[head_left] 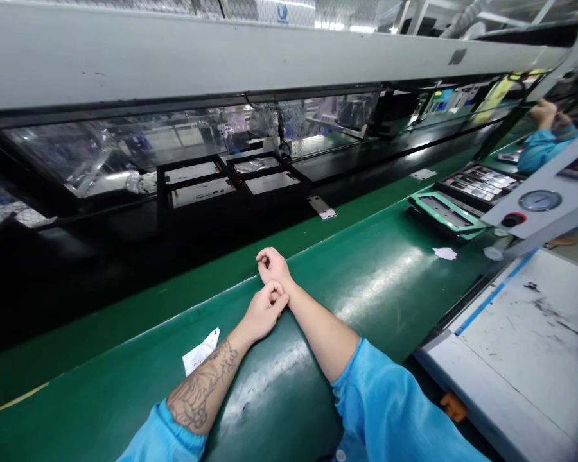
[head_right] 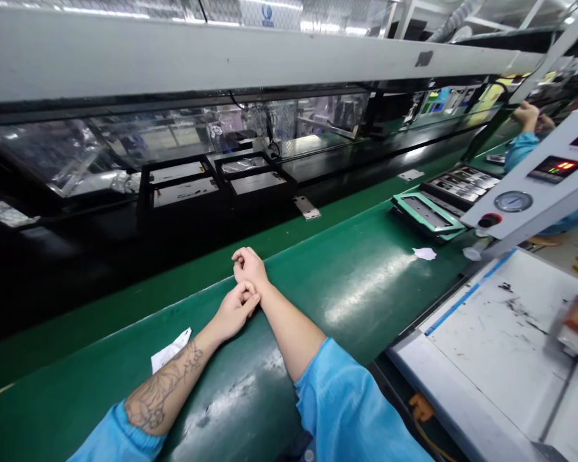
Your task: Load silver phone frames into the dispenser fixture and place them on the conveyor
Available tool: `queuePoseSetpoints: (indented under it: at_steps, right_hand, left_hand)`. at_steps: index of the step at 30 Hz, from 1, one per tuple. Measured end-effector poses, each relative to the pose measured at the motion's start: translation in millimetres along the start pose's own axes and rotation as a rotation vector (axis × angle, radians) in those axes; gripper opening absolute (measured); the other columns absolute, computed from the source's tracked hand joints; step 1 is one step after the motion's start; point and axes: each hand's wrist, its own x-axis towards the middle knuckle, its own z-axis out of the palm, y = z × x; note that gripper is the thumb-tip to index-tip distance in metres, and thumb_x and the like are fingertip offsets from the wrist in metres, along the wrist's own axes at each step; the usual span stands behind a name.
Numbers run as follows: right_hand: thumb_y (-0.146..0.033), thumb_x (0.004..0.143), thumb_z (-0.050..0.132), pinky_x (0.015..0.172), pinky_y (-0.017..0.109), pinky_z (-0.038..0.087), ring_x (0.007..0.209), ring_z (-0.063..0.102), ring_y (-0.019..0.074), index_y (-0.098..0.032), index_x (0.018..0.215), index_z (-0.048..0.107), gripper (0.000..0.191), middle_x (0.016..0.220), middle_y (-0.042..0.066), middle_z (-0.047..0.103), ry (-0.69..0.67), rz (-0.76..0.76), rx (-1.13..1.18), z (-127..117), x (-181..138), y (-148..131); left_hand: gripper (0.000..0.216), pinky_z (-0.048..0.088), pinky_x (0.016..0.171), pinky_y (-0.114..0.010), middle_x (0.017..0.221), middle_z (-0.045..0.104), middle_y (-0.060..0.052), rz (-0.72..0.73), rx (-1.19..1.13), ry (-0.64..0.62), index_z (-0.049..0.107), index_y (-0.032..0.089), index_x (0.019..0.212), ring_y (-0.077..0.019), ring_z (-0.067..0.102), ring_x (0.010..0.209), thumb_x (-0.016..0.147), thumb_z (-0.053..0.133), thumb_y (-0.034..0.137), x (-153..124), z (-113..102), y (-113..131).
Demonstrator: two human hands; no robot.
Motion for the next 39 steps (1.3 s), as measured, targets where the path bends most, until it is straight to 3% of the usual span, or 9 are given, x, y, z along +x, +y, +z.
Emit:
queuePoseSetpoints:
  at_steps: [10,20,39]
  right_hand:
    - [-0.008,0.086,0.047,0.072,0.028,0.043,0.074,0.052,0.0146,-0.024,0.106,0.060,0.029,0.093,-0.001,0.052,-0.053,0.033,-0.055,0.3,0.9,4.7]
    - [-0.005,0.085,0.044,0.073,0.028,0.042,0.078,0.052,0.0155,-0.024,0.098,0.059,0.028,0.097,0.000,0.053,-0.115,0.022,-0.104,-2.0,-0.6,2.3]
    - [-0.002,0.087,0.045,0.080,0.029,0.045,0.084,0.056,0.0157,-0.023,0.099,0.059,0.028,0.097,0.000,0.056,-0.102,-0.008,-0.075,0.4,-0.9,4.3]
  left_hand:
    - [0.023,0.031,0.053,-0.024,0.055,0.051,0.009,0.023,-0.022,-0.006,0.046,0.023,0.091,-0.0111,0.042,0.050,0.097,0.053,0.045,-0.9,-1.6,-0.2]
    - [0.024,0.034,0.055,-0.024,0.055,0.052,0.008,0.019,-0.028,-0.010,0.047,0.023,0.091,-0.0114,0.044,0.050,0.097,0.054,0.045,-2.3,-1.6,1.0]
    - [0.033,0.037,0.057,-0.025,0.056,0.054,0.006,0.005,-0.038,-0.012,0.051,0.022,0.089,-0.0123,0.047,0.052,0.097,0.055,0.053,-0.2,-2.0,-0.5]
